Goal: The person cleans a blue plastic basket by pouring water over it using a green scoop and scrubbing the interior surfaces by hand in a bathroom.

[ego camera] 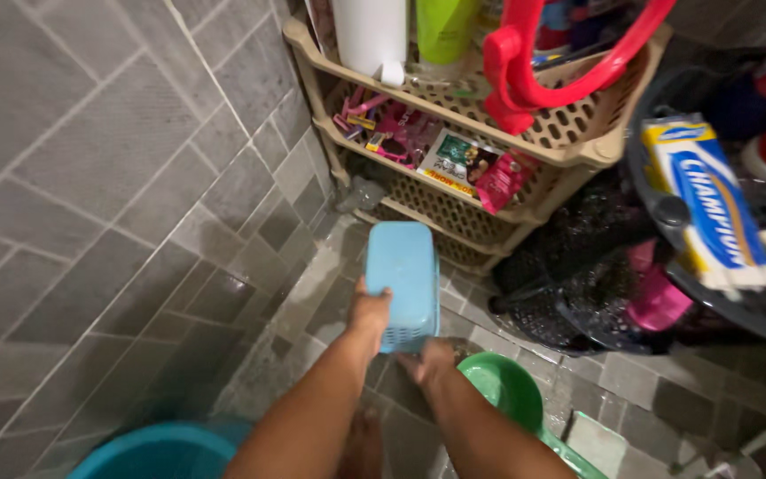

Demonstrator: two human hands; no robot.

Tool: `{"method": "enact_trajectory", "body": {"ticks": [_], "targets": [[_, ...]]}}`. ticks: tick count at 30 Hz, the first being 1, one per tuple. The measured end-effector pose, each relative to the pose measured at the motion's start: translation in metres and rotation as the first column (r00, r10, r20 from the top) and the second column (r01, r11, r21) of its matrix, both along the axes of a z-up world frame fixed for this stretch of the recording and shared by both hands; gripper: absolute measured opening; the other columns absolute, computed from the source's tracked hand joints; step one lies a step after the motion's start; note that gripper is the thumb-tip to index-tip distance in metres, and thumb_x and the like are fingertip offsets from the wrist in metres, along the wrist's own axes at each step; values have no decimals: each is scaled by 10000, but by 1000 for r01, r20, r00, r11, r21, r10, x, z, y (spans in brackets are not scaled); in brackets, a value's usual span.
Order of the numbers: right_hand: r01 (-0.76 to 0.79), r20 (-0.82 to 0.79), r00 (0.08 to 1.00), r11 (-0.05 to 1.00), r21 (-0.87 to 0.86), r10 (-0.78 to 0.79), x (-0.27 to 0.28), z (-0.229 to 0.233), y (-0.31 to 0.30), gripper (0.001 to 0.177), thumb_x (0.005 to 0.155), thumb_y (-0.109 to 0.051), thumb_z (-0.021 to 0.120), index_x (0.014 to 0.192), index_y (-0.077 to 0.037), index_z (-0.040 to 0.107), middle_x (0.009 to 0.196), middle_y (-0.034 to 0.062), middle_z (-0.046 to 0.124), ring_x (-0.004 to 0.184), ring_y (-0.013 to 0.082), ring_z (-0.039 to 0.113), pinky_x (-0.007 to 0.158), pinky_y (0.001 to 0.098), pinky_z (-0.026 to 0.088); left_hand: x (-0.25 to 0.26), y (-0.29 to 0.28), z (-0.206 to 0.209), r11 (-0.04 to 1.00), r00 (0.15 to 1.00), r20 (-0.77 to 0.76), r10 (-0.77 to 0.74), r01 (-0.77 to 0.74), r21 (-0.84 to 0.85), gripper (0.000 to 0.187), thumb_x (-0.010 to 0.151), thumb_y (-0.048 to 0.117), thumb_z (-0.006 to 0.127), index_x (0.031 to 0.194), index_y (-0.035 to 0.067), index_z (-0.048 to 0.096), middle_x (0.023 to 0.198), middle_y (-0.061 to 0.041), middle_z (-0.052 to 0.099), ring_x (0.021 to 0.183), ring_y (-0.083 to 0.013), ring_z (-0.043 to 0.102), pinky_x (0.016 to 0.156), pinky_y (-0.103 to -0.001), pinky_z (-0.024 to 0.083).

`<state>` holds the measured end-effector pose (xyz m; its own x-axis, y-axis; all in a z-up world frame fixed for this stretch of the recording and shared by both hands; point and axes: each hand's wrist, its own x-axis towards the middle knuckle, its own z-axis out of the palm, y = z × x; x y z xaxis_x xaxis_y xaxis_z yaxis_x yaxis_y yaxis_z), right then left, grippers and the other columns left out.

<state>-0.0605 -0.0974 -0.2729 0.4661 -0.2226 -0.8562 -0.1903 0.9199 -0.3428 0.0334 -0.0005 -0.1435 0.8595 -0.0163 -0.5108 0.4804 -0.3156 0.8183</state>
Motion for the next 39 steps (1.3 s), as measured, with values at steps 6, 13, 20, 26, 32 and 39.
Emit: {"method": "enact_trajectory", "body": {"ticks": [6,13,20,26,32,39], "targets": [[-70,-177,982,996,-59,58,23,-11,-12,401,1032,-134,364,1349,-67,600,1336,210,660,1212,424,638,889,618,555,-12,1,-22,993,997,29,66,-62,-104,703,933,255,680,1546,107,367,1404,-157,618,1229,-271,633,1025,-395,502],[-277,-125,960,904,-326,249,34,35,-13,427,986,-125,401,1372,-205,565,1302,138,658,1192,394,625,836,646,535,-39,-3,-23,926,926,35,376,-374,-49,689,999,280,640,1569,87,306,1526,-180,478,1334,-302,532,1093,-408,432],[-445,-20,889,856,-263,457,86,47,-46,573,1012,-186,536,1555,-221,356,1411,157,547,1125,349,571,804,507,429,11,-13,-57,888,929,-160,333,-367,-279,772,1034,344,587,1631,129,146,1627,-137,296,1442,-316,387,1138,-478,356],[-460,365,731,812,-359,576,77,26,-47,661,979,-109,495,1623,-22,372,1373,143,607,1063,206,645,827,354,555,37,-7,-59,847,897,-421,137,-327,-420,809,941,400,551,1609,244,123,1546,-64,452,1380,-229,459,1123,-513,366],[-613,-69,750,652,-447,657,49,59,-24,851,873,-52,609,1631,-113,226,1313,152,685,872,265,491,797,423,402,54,0,-154,823,904,-167,393,-427,-374,884,1024,460,632,1626,51,130,1642,-75,328,1493,-254,345,1220,-468,261],[-423,41,748,523,-740,663,64,53,-26,1014,836,-195,765,1624,-54,143,1488,184,533,1355,283,528,1085,369,447,79,27,-55,779,882,-262,391,-469,-417,719,933,437,568,1584,319,286,1615,22,392,1465,-239,377,1133,-617,283]]}}
